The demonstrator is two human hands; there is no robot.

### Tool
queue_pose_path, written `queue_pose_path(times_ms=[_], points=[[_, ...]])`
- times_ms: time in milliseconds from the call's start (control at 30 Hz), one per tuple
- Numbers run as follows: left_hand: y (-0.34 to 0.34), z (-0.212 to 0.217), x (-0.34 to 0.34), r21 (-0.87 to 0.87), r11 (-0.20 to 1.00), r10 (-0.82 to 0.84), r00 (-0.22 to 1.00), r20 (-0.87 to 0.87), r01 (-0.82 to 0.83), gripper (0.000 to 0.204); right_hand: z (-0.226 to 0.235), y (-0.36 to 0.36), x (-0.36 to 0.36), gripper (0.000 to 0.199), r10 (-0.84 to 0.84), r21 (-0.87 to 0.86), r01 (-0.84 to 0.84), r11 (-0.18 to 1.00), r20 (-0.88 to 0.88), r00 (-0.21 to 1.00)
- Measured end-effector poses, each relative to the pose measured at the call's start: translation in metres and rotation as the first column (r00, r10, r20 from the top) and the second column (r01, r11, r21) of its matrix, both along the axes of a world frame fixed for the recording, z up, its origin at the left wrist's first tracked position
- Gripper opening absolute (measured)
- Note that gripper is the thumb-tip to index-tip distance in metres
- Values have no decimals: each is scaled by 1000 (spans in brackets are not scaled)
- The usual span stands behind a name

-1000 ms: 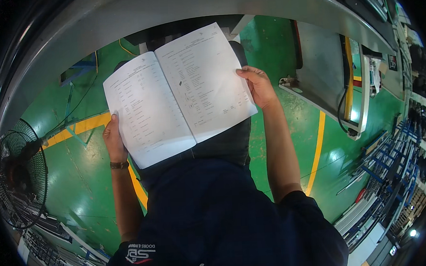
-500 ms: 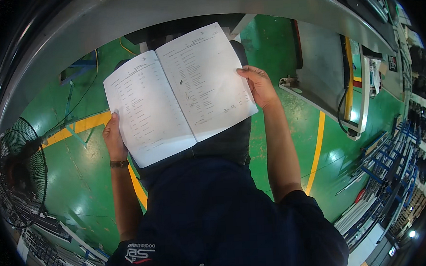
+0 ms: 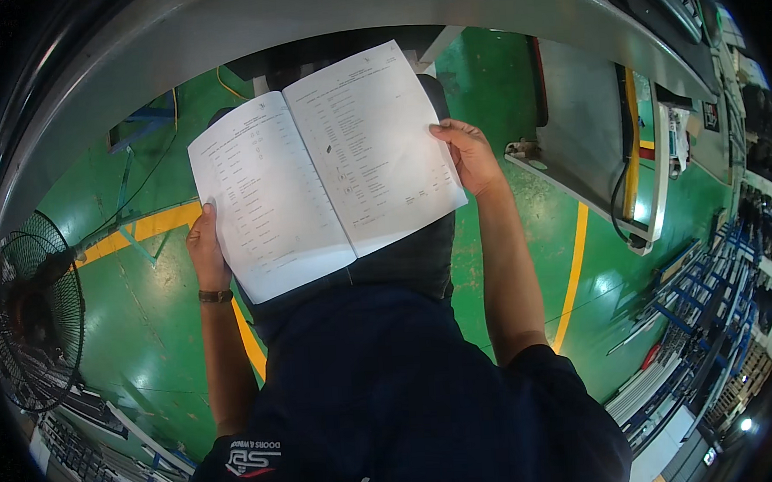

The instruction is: Reviewing technical manual instructions then inspecting and cleaning machine components using a brush.

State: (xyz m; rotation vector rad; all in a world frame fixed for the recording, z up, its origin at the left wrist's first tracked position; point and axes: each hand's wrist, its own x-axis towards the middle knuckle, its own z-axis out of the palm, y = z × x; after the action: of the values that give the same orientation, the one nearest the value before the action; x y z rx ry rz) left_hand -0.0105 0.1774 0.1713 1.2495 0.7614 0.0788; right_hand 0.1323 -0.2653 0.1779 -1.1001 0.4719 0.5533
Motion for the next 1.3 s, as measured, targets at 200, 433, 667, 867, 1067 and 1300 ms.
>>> queue_pose_path(times_ms=[200, 433, 667, 867, 1067, 1300], points=[[1, -1, -1, 16, 1000, -7, 1000, -3, 7, 32, 2, 2, -1, 5, -25, -6, 25, 1000, 7, 1000], [0, 1, 0, -5, 1000, -11, 1000, 2, 11, 31, 3, 2, -1, 6, -18, 13, 18, 1000, 1, 1000], [-1, 2, 0, -4, 1000, -1, 1000, -5, 1, 32, 3, 1, 0, 6, -18, 17, 18, 1000, -7, 1000], [0, -2, 0, 4, 1000, 4, 1000, 10, -4, 32, 3, 1, 0, 6, -5, 18, 5, 1000, 1, 1000], [1, -3, 0, 3, 1000, -4, 1000, 15, 4, 32, 3, 1, 0, 4, 1, 4, -1, 1000, 12, 1000], [2, -4, -1, 19, 1000, -14, 1000, 16, 13, 33, -1, 0, 0, 5, -22, 12, 22, 1000, -1, 1000]])
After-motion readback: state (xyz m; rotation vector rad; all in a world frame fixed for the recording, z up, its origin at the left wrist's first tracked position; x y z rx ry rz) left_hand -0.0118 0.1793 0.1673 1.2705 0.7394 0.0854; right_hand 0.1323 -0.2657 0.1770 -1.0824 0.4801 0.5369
